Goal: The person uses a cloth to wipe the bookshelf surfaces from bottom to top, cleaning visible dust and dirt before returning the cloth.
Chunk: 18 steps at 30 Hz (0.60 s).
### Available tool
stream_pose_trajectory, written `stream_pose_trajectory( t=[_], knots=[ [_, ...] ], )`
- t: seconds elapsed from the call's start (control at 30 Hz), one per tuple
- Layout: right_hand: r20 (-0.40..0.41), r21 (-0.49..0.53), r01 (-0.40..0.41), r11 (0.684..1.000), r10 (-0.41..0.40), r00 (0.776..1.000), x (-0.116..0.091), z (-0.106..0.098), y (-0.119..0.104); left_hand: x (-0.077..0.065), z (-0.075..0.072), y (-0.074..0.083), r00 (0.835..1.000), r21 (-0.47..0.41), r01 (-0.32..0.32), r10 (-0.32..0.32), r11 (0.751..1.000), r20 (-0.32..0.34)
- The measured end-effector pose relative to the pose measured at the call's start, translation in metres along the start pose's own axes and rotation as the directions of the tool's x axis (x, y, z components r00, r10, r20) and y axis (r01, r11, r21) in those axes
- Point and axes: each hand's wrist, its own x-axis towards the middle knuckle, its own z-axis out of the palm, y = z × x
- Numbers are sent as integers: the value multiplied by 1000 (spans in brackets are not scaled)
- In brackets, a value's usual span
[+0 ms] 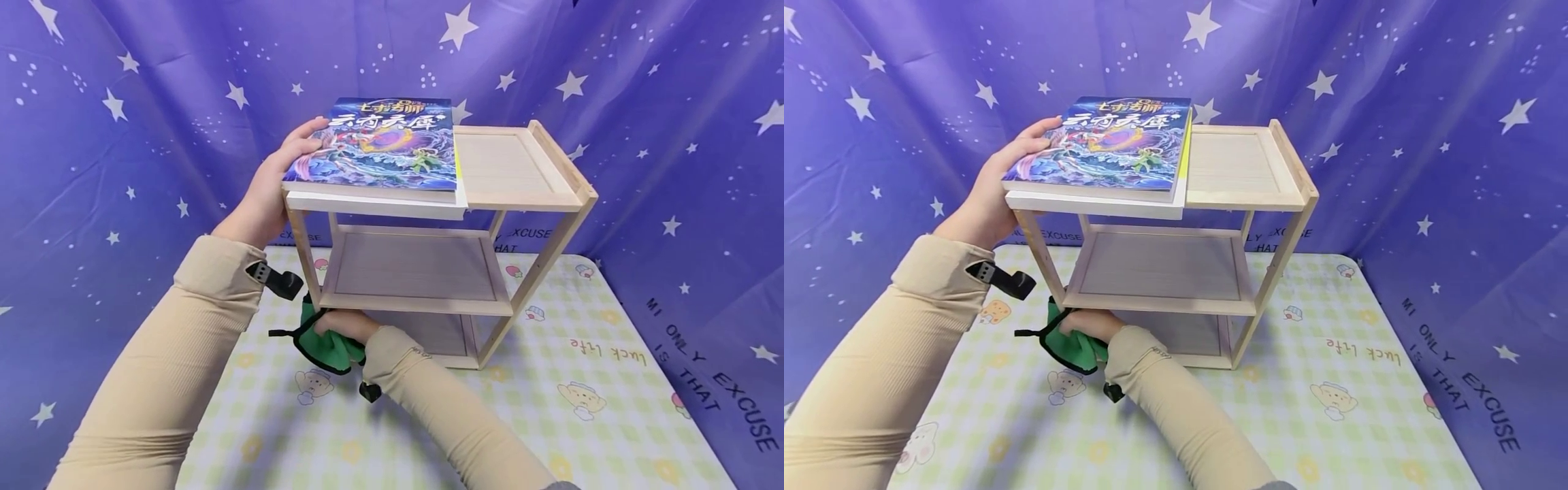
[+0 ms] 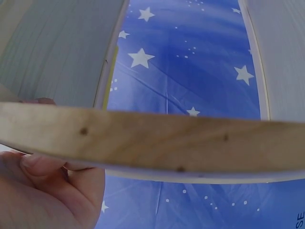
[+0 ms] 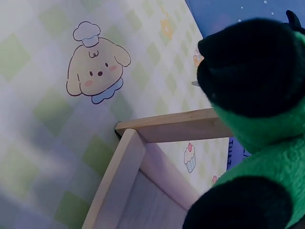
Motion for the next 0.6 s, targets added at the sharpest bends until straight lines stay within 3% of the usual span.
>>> stream_pose_trajectory(
  t=[0.4,0.6],
  knots=[
    [-26,-28,-7,1000,7,1000,5,2,5,0,-1,2,1000,-2,-1,1,1000,2],
    [-60,-21,-15,1000,14,998,7,7,19,1,-1,-1,1000,11,-7,7,1000,-5]
  ],
)
